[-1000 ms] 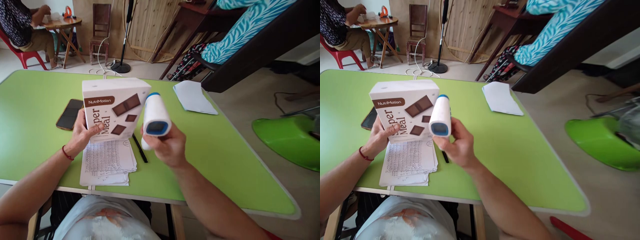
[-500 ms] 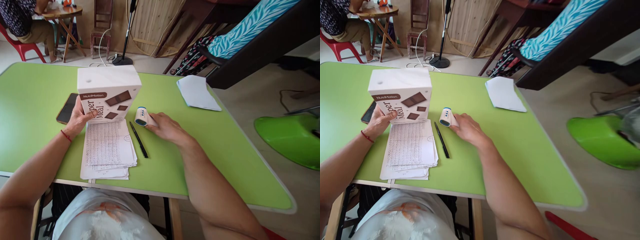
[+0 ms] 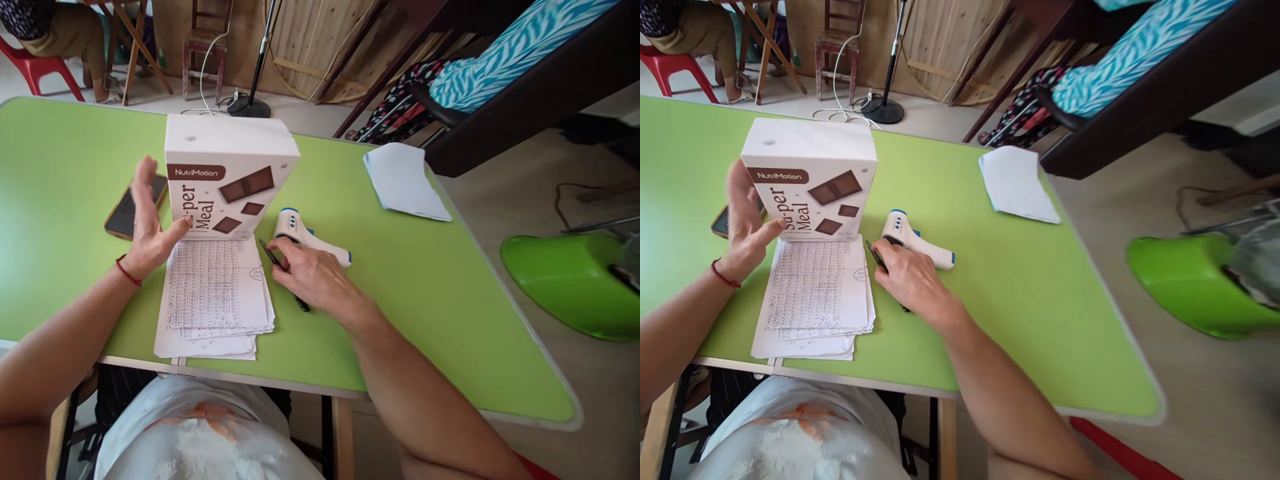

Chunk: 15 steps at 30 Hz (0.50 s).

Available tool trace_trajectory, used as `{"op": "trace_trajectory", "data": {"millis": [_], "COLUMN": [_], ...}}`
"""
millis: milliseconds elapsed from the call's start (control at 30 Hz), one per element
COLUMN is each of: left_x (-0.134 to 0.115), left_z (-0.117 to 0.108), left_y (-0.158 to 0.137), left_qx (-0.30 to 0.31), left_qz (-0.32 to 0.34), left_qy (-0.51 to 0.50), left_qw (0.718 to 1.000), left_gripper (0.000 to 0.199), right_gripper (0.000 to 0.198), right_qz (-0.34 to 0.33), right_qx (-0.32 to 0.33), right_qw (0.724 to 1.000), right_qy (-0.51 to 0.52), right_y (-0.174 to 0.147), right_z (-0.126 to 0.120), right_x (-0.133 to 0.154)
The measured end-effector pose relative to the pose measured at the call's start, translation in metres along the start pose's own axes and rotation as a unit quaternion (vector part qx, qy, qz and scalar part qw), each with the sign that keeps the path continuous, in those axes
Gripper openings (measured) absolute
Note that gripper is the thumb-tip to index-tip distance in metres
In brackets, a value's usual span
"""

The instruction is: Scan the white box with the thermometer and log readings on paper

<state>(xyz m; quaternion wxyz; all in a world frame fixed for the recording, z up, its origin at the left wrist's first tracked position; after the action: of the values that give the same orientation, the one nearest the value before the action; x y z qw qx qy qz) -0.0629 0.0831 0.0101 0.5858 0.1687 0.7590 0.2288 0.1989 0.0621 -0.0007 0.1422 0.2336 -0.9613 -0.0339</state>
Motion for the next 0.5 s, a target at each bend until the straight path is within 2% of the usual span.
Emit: {"op": "trace_trajectory", "data": {"millis": [33,67,100,133,200,267,300,367,433,500], "left_x": [-0.010,-0.020,-0.029,-0.036,-0.046,-0.046,-0.043,-0.036,-0.029,-0.024], "left_z": [-0.003,-0.004,-0.003,0.001,0.013,0.027,0.033,0.042,0.047,0.049], "left_y": [-0.003,-0.008,-0.012,-0.015,-0.023,-0.032,-0.037,-0.046,-0.053,-0.057], "left_qx": [-0.081,-0.137,-0.148,-0.117,0.043,0.206,0.265,0.337,0.363,0.378], "left_qz": [0.075,0.138,0.187,0.231,0.288,0.283,0.265,0.226,0.203,0.190], "left_qy": [0.078,0.147,0.197,0.210,0.189,0.229,0.257,0.298,0.306,0.313], "left_qw": [0.991,0.970,0.951,0.943,0.938,0.908,0.891,0.864,0.856,0.850], "left_gripper": [0.074,0.065,0.054,0.044,0.027,0.012,0.012,0.019,0.021,0.022], "right_gripper": [0.028,0.028,0.028,0.029,0.031,0.036,0.036,0.022,0.011,0.024], "right_qz": [-0.009,-0.016,-0.023,-0.029,-0.038,-0.039,-0.035,-0.013,0.016,0.044], "right_qx": [-0.029,-0.062,-0.092,-0.117,-0.135,-0.133,-0.142,-0.169,-0.187,-0.183], "right_qw": [0.999,0.995,0.987,0.974,0.943,0.912,0.897,0.871,0.849,0.837], "right_qy": [0.035,0.080,0.133,0.191,0.303,0.386,0.417,0.460,0.493,0.513], "right_y": [0.001,0.001,0.002,0.002,0.003,0.003,0.003,0.002,0.001,0.000], "right_z": [-0.001,-0.002,-0.004,-0.006,-0.006,-0.001,0.002,0.011,0.020,0.029], "right_x": [-0.002,-0.004,-0.006,-0.007,-0.008,-0.005,-0.003,0.001,0.004,0.005]}}
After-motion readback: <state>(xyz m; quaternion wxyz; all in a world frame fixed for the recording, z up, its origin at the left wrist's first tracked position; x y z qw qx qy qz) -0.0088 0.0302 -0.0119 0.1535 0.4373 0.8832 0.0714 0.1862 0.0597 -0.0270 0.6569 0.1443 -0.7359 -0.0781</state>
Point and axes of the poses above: each hand's wrist, its own y-axis towards the middle knuckle, its own z-axis out of the palm, x = y × z, the point moved 2 cm from there along y, towards the middle knuckle
